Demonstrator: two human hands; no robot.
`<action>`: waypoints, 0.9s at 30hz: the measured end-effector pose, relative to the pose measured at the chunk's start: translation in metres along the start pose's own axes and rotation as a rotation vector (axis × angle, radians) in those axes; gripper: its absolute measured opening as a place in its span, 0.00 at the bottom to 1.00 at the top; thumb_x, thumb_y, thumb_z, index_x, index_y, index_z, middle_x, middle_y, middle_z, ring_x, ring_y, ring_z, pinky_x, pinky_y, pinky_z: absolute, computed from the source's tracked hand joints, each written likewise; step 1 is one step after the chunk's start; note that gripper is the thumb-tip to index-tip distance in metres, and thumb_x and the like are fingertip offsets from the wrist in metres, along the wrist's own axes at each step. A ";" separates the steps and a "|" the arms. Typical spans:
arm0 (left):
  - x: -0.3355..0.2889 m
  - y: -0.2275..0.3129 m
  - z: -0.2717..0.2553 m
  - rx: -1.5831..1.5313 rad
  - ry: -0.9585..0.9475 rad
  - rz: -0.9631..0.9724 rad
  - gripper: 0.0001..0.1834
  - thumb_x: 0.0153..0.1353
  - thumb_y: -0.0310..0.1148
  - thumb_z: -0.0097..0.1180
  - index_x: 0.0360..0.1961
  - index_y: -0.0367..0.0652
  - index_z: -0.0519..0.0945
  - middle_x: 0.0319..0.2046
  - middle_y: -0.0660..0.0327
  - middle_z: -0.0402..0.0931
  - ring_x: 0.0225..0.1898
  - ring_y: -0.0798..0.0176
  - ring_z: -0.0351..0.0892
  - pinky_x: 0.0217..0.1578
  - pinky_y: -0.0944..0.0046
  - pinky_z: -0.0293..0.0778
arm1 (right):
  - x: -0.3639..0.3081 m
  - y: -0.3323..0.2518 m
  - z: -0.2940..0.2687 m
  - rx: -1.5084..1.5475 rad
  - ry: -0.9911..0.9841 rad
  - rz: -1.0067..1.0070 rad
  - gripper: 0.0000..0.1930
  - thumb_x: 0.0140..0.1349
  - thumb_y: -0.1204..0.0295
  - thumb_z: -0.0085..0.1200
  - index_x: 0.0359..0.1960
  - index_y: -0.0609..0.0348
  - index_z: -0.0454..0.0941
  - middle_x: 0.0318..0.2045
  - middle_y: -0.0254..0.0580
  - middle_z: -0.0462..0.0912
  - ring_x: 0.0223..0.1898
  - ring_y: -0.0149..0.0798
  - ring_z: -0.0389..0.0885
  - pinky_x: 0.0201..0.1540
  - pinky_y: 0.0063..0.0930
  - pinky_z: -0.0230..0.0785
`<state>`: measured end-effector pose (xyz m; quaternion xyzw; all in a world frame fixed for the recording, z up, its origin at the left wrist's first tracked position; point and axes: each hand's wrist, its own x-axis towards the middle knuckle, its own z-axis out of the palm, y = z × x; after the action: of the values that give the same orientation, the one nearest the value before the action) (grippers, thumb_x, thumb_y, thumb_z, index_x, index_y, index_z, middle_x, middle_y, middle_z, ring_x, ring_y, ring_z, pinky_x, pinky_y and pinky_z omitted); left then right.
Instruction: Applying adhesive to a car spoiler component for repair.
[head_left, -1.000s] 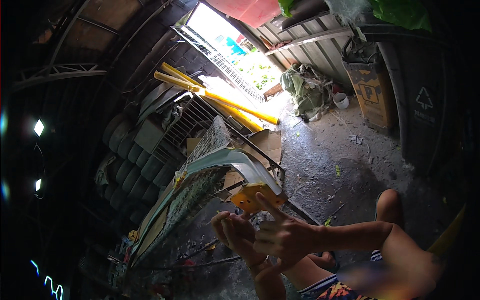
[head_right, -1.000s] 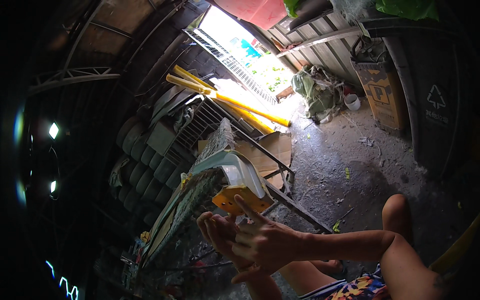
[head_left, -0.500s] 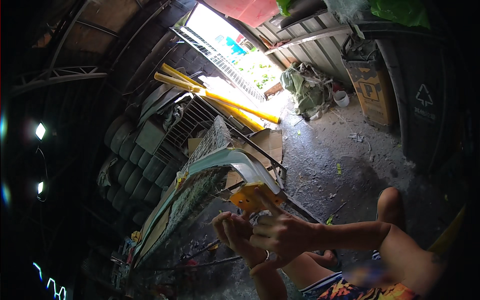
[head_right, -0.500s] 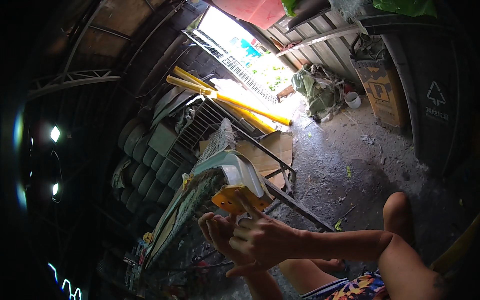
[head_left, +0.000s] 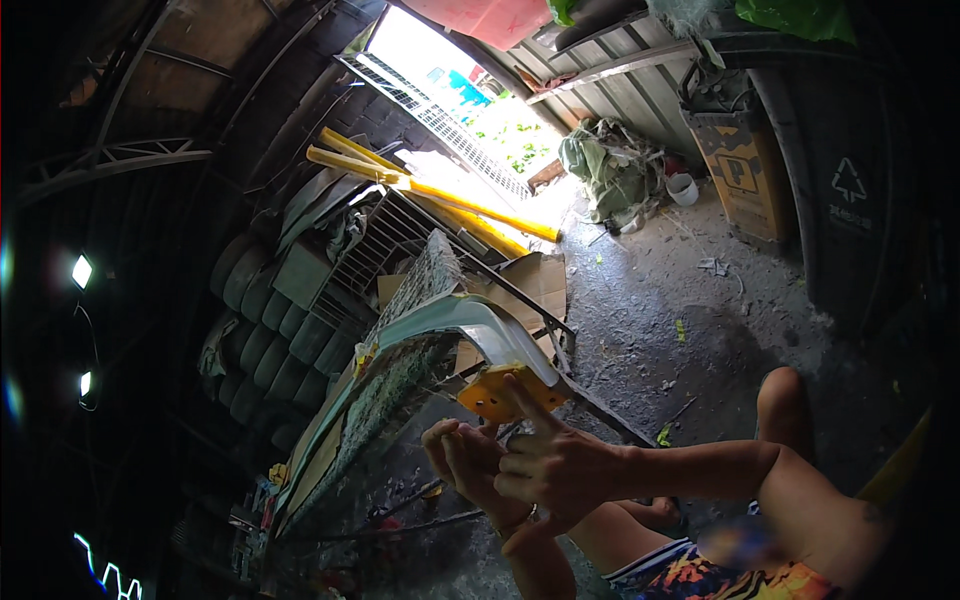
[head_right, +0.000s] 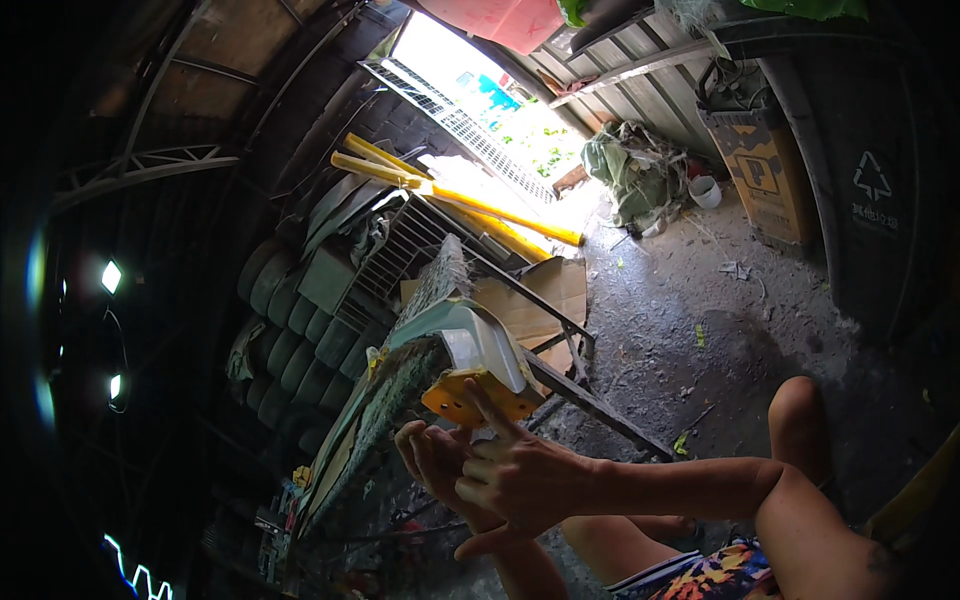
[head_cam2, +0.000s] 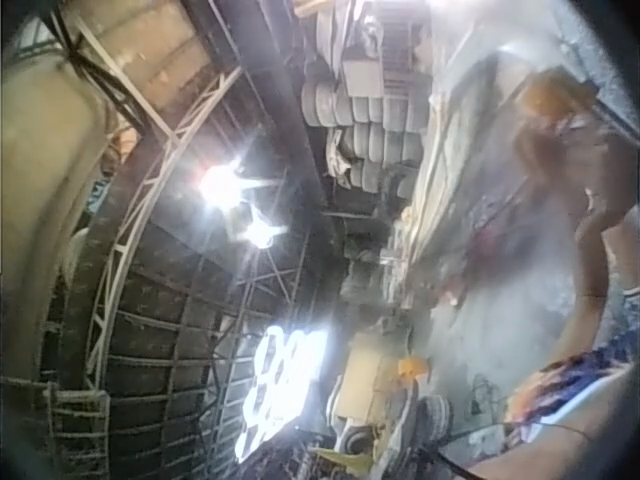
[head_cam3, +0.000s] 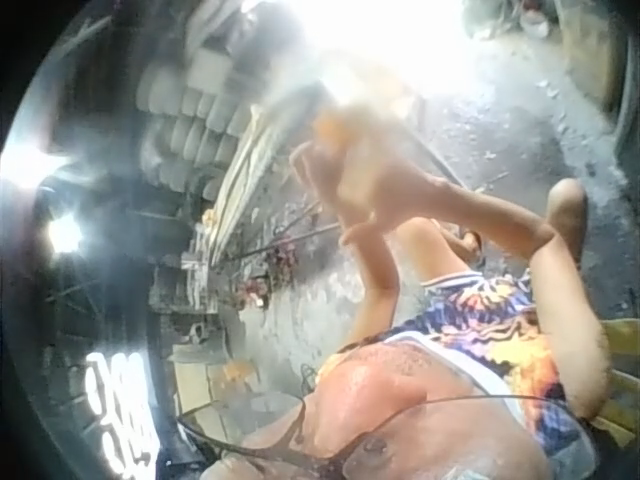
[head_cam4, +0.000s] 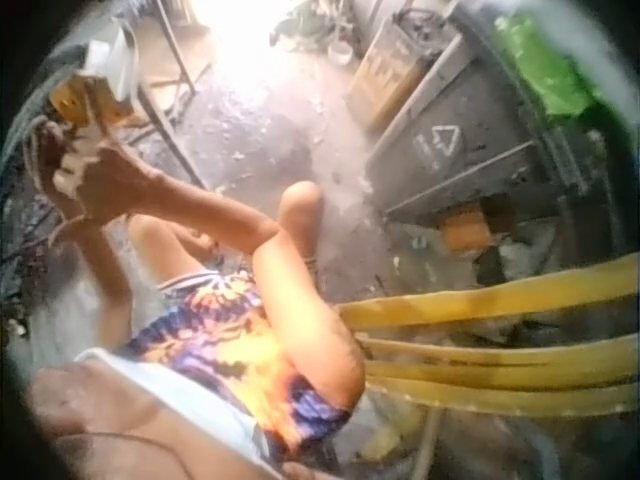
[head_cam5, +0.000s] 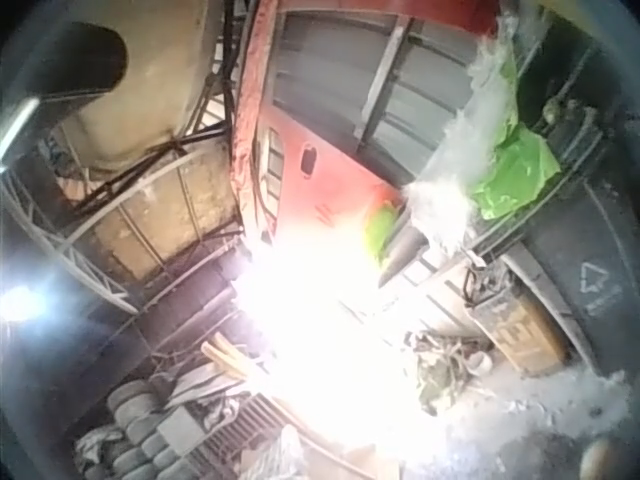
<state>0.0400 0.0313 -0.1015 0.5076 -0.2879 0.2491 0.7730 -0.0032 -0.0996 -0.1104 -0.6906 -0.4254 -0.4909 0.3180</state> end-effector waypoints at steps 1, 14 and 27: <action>0.000 0.001 0.002 0.009 0.020 -0.009 0.08 0.70 0.37 0.47 0.40 0.44 0.71 0.31 0.68 0.63 0.32 0.76 0.66 0.41 0.62 0.79 | 0.000 0.001 0.002 0.001 0.009 0.001 0.34 0.59 0.35 0.46 0.20 0.58 0.72 0.19 0.34 0.69 0.22 0.35 0.75 0.69 0.74 0.31; 0.003 -0.014 -0.002 0.295 0.051 0.108 0.07 0.69 0.36 0.48 0.38 0.44 0.72 0.30 0.69 0.62 0.27 0.77 0.62 0.33 0.68 0.76 | -0.010 0.010 0.000 -0.164 -0.111 0.020 0.35 0.60 0.35 0.43 0.27 0.62 0.78 0.21 0.39 0.74 0.29 0.40 0.79 0.71 0.70 0.29; -0.002 -0.007 0.006 0.245 0.176 0.118 0.06 0.68 0.36 0.50 0.38 0.47 0.73 0.20 0.72 0.59 0.14 0.79 0.57 0.28 0.66 0.81 | -0.014 0.009 0.010 -0.165 -0.224 0.064 0.37 0.61 0.35 0.40 0.26 0.63 0.80 0.23 0.38 0.75 0.31 0.39 0.79 0.72 0.65 0.28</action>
<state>0.0421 0.0229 -0.1054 0.5566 -0.2158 0.3708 0.7114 0.0073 -0.0988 -0.1266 -0.7781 -0.3941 -0.4336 0.2262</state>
